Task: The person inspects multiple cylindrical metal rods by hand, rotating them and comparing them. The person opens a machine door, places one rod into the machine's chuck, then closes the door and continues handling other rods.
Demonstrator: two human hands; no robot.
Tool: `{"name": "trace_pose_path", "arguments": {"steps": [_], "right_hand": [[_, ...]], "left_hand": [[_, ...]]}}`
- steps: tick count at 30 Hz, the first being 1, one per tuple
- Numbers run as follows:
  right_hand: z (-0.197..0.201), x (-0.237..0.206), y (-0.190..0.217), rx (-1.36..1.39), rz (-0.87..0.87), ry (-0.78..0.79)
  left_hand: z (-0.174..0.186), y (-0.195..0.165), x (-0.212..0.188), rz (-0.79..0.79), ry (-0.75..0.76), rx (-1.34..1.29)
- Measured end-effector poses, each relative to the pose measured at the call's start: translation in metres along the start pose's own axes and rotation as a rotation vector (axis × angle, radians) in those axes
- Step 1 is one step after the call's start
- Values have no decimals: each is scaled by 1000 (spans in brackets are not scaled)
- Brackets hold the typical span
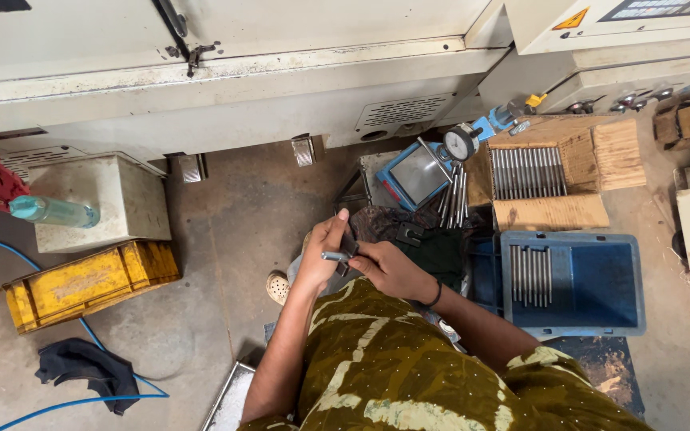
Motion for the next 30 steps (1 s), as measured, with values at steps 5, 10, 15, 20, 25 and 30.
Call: {"name": "trace_pose_path", "arguments": {"steps": [5, 10, 15, 20, 25, 30], "right_hand": [[0, -3, 9, 42, 104, -28], [-6, -5, 9, -85, 110, -99], [-11, -14, -12, -87, 103, -121], [-10, -27, -26, -147, 158, -239], [-7, -35, -41, 32, -7, -437], [8, -59, -94, 220, -60, -641]], "left_hand": [[-4, 6, 2, 55, -21, 0], [-5, 3, 2, 71, 8, -42], [-8, 4, 0, 104, 71, -64], [-15, 22, 9, 95, -86, 30], [-24, 34, 9, -31, -58, 271], [-48, 36, 5, 261, 318, 354]]}}
Point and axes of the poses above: each hand's wrist, its own x-axis towards the middle knuckle, its own z-axis out of the back of the hand, y = z × x, the point moved 1 cm from there along x, towards the middle knuckle, and after that the axes turned 12 degrees about x, right-handed, at the moved point
